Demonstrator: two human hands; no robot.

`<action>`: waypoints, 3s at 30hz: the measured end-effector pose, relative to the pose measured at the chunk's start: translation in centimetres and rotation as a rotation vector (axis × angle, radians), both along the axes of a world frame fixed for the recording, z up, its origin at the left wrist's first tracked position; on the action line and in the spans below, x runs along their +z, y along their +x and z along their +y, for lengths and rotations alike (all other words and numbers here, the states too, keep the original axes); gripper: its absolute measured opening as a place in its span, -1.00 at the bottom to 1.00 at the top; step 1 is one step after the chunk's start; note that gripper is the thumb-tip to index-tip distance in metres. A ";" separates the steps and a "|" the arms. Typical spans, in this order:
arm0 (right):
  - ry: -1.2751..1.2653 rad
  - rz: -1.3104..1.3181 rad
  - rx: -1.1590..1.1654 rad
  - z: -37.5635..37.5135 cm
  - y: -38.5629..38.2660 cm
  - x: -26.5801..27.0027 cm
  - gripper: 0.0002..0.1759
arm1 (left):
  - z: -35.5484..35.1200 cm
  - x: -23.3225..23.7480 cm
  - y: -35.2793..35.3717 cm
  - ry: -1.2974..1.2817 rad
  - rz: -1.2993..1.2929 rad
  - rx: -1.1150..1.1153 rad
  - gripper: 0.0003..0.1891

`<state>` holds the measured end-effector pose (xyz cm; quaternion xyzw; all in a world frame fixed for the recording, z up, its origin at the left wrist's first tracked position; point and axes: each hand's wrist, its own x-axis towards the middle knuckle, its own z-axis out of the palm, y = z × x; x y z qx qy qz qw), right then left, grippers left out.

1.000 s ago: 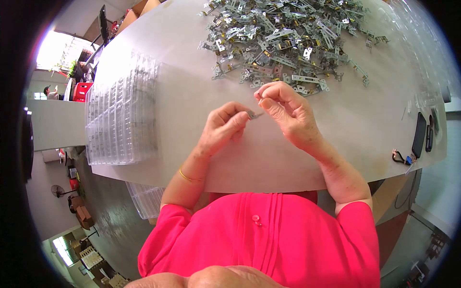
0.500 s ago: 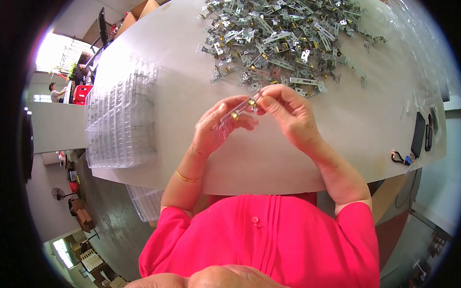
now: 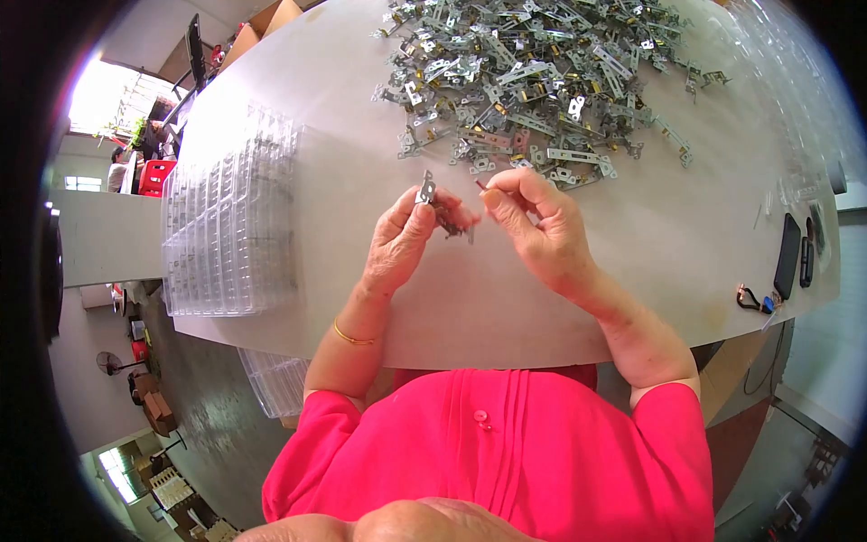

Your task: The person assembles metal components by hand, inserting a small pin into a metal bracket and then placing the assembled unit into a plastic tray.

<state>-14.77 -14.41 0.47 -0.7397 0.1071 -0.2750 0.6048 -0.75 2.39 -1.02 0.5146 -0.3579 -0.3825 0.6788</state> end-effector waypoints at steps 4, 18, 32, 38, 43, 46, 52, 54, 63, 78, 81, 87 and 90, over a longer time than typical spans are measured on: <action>0.115 0.072 0.103 1.0 -0.5 1.5 -0.94 | -0.1 -0.2 -0.4 0.019 0.148 -0.086 -0.61; -0.215 0.033 0.072 0.9 -0.4 2.0 -0.94 | 0.1 0.2 -0.5 0.181 0.100 -0.051 -0.59; -0.087 0.071 0.133 1.0 -0.5 1.2 -0.79 | 0.3 0.6 -0.8 0.218 -0.261 0.005 -0.72; -0.322 0.002 0.134 1.0 -0.1 1.2 -0.79 | 0.0 0.3 -1.1 0.177 -0.552 0.067 -0.86; -0.410 -0.120 0.070 0.8 0.2 1.3 -0.83 | -0.1 -0.1 -1.3 0.201 -0.580 0.075 -0.85; -0.348 -0.175 0.031 0.8 0.2 1.9 -0.84 | -0.1 -0.3 -1.2 0.169 -0.792 0.009 -0.82; -0.276 -0.087 -0.044 0.0 0.3 0.4 -0.86 | 0.3 0.9 -1.2 0.235 -0.238 0.035 -0.68; -0.266 -0.054 -0.038 -0.1 0.4 0.2 -0.86 | 0.4 1.5 -1.3 0.214 -0.168 0.056 -0.64; -0.338 0.011 0.007 -0.1 0.5 0.0 -0.86 | 0.5 0.9 -1.3 0.170 -0.256 0.049 -0.64; -0.171 0.090 0.124 0.2 0.1 0.4 -0.82 | 0.5 0.2 -1.1 0.171 -0.669 0.044 -0.82; -0.017 0.106 0.136 0.5 0.0 0.7 -0.82 | 0.2 -0.1 -1.2 0.138 -0.704 0.040 -0.83; -0.040 0.099 0.238 0.3 -0.1 1.1 -0.84 | 0.0 0.3 -1.5 0.150 -0.752 -0.002 -0.82; -0.152 0.068 0.240 0.2 0.2 0.4 -0.86 | -0.4 -0.5 -1.7 0.038 -0.796 0.013 -0.86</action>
